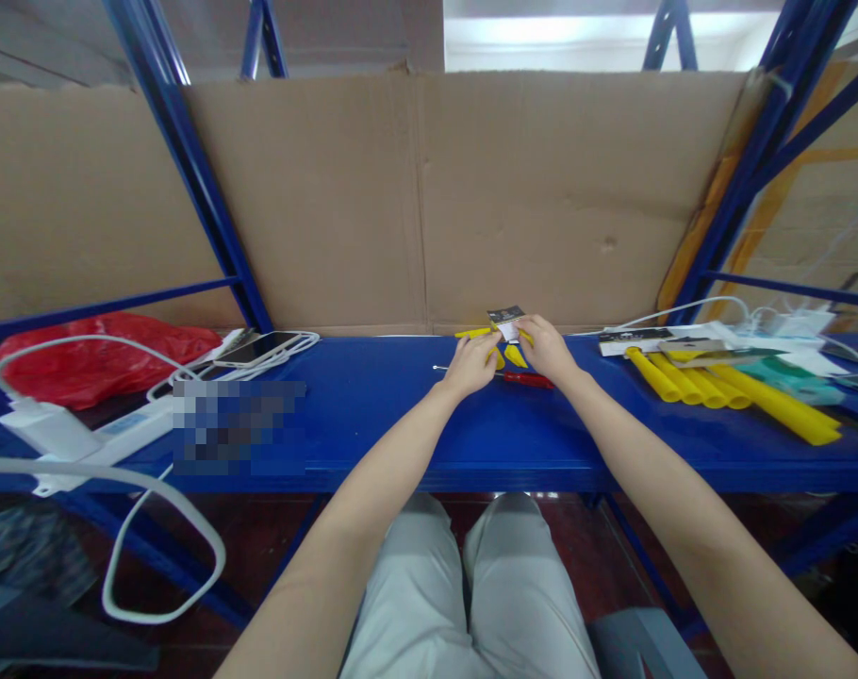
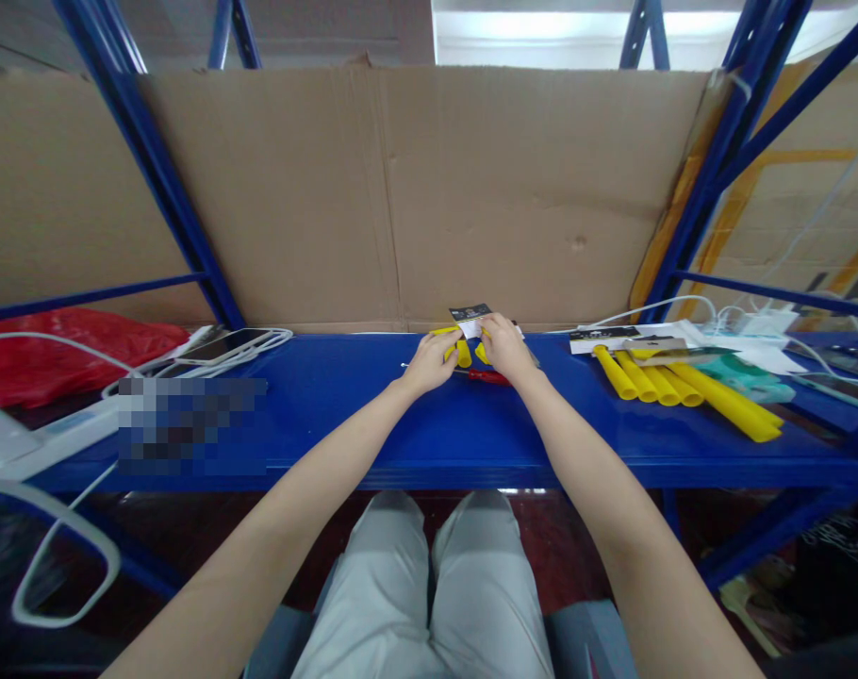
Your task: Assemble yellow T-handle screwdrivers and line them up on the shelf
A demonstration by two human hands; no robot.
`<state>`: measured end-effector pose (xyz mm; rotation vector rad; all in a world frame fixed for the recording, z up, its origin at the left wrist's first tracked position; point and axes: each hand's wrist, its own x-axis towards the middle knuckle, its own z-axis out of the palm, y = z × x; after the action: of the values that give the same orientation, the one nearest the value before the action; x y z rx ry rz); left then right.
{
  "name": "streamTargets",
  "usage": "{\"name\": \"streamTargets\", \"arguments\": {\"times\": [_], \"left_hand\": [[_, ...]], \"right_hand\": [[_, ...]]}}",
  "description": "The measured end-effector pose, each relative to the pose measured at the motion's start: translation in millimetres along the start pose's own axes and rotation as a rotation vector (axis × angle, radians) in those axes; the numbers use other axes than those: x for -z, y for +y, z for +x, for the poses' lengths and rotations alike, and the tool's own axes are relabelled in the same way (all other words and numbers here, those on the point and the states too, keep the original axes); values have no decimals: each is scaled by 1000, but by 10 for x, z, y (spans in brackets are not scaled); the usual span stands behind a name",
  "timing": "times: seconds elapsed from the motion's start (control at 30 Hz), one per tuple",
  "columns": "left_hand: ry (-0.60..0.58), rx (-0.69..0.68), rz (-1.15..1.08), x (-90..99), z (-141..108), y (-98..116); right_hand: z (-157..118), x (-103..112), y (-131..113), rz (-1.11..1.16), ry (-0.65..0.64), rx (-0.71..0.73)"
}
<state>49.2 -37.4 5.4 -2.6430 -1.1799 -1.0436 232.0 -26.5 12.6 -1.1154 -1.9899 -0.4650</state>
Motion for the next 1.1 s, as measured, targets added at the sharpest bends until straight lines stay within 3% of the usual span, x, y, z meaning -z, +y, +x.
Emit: {"name": "streamTargets", "arguments": {"times": [0.4, 0.6, 0.83, 1.1], "left_hand": [[-32, -22, 7, -5, 1, 18], [-38, 73, -122, -7, 6, 13], [190, 124, -549, -150, 77, -62], [373, 298, -724, -126, 172, -121]], "right_hand": [[8, -6, -10, 33, 5, 36], [10, -2, -71, -34, -49, 94], [36, 11, -147, -63, -72, 123], [27, 2, -244, -25, -41, 42]]}}
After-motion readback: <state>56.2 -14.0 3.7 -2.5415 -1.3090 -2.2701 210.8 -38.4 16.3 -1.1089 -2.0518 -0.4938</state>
